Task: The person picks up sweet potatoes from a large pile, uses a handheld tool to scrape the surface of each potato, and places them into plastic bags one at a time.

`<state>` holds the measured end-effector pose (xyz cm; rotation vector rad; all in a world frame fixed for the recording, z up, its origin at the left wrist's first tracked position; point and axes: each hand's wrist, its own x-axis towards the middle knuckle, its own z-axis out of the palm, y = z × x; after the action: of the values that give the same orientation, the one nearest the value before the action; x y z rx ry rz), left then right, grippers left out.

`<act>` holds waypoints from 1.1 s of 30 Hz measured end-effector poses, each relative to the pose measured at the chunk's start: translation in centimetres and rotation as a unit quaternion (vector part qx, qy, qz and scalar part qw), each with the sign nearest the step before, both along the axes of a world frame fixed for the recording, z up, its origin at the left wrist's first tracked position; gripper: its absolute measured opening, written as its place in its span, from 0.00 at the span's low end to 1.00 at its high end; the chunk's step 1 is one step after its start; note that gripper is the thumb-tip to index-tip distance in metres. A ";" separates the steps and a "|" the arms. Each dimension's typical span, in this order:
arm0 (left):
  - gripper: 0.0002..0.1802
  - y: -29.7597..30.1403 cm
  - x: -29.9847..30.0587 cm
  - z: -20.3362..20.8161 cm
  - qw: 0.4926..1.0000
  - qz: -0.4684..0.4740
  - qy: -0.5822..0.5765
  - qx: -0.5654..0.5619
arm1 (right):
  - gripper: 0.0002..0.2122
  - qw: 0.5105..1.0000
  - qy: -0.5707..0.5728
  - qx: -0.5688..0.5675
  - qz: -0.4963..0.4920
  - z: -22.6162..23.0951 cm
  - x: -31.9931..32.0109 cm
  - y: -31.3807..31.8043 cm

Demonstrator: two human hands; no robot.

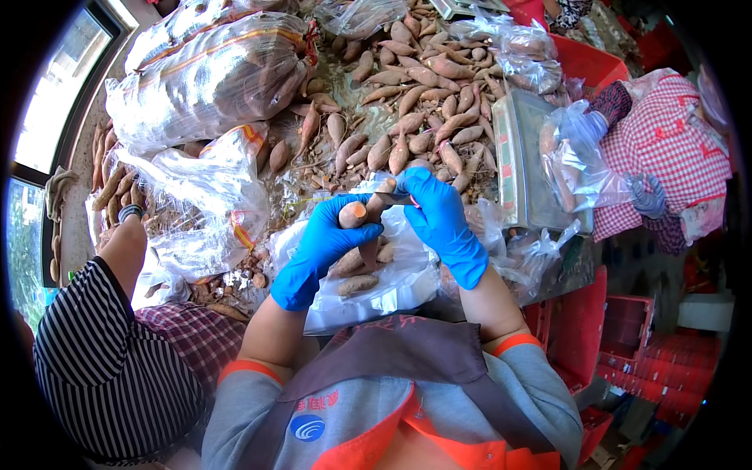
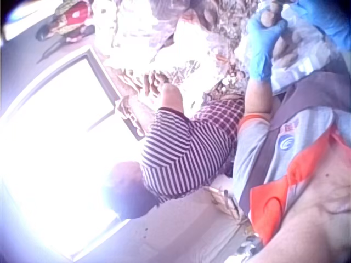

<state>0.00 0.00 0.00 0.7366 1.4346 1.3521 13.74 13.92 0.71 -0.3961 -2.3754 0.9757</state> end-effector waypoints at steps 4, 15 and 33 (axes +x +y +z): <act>0.18 0.1 -0.4 0.4 0.999 -0.032 0.001 0.022 | 0.10 0.996 -0.039 0.068 -0.044 -0.8 -0.6 0.0; 0.22 -1.3 -3.1 -0.5 0.957 0.133 -0.197 0.166 | 0.19 0.961 0.050 -0.263 -0.067 -2.6 3.1 1.8; 0.26 1.6 1.0 -5.2 0.890 -0.160 0.426 0.036 | 0.03 0.760 0.097 -0.630 -0.131 -5.1 6.4 -3.5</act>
<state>0.95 1.59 -5.23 1.6745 1.8061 0.8343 20.09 10.44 -4.34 -0.9849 -1.0817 2.2077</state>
